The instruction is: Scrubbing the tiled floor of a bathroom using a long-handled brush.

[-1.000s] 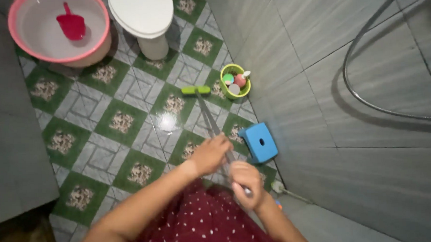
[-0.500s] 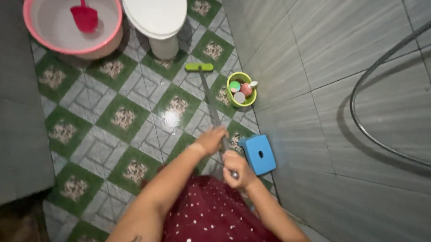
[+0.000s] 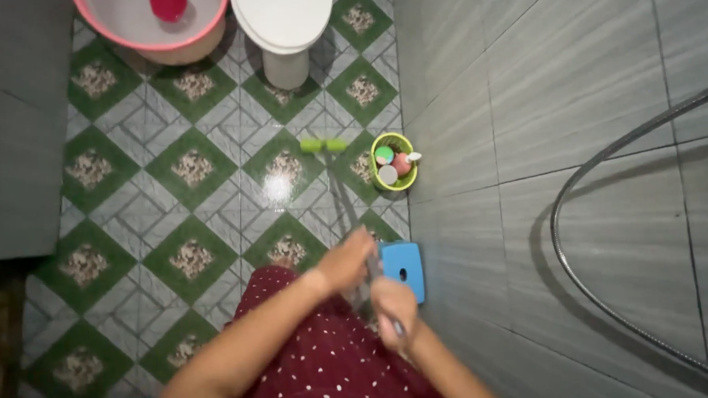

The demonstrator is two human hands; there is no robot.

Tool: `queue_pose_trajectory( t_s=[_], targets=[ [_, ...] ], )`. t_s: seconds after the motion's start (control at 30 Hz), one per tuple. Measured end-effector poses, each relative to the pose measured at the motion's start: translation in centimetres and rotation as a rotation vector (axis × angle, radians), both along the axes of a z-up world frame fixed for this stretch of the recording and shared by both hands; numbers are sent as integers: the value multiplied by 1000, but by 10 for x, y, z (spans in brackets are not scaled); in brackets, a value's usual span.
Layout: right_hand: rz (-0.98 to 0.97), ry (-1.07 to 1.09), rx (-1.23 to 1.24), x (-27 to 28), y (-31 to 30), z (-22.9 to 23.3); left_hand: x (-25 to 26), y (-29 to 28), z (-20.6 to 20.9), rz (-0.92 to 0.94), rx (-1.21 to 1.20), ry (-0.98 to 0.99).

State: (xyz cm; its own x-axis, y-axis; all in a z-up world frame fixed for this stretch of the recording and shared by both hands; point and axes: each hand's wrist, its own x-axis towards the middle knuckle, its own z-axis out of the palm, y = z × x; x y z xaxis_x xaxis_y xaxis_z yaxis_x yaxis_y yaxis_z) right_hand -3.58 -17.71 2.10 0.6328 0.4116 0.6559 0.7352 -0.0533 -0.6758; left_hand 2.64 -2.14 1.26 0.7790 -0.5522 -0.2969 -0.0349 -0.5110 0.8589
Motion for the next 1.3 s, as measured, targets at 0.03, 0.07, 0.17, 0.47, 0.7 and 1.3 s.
queue_pose_trajectory(
  t_s=[0.03,0.07,0.17,0.47,0.7,1.3],
  targets=[
    [10,6,1,14,0,-12,13,-4,-20,10,1,6],
    [96,76,-35,28,1,-24,26,-7,-40,73,96,46],
    [156,175,-101,46,-5,-55,54,-25,-127,120,322,37],
    [230,192,-55,-25,-57,98,-69,-71,-11,143,-138,-314],
    [259,75,56,-10,-62,9,-48,-74,-92,176,-69,-250],
    [325,22,-4,-21,-25,-7,-81,-27,-132,363,25,-728]
  ],
)
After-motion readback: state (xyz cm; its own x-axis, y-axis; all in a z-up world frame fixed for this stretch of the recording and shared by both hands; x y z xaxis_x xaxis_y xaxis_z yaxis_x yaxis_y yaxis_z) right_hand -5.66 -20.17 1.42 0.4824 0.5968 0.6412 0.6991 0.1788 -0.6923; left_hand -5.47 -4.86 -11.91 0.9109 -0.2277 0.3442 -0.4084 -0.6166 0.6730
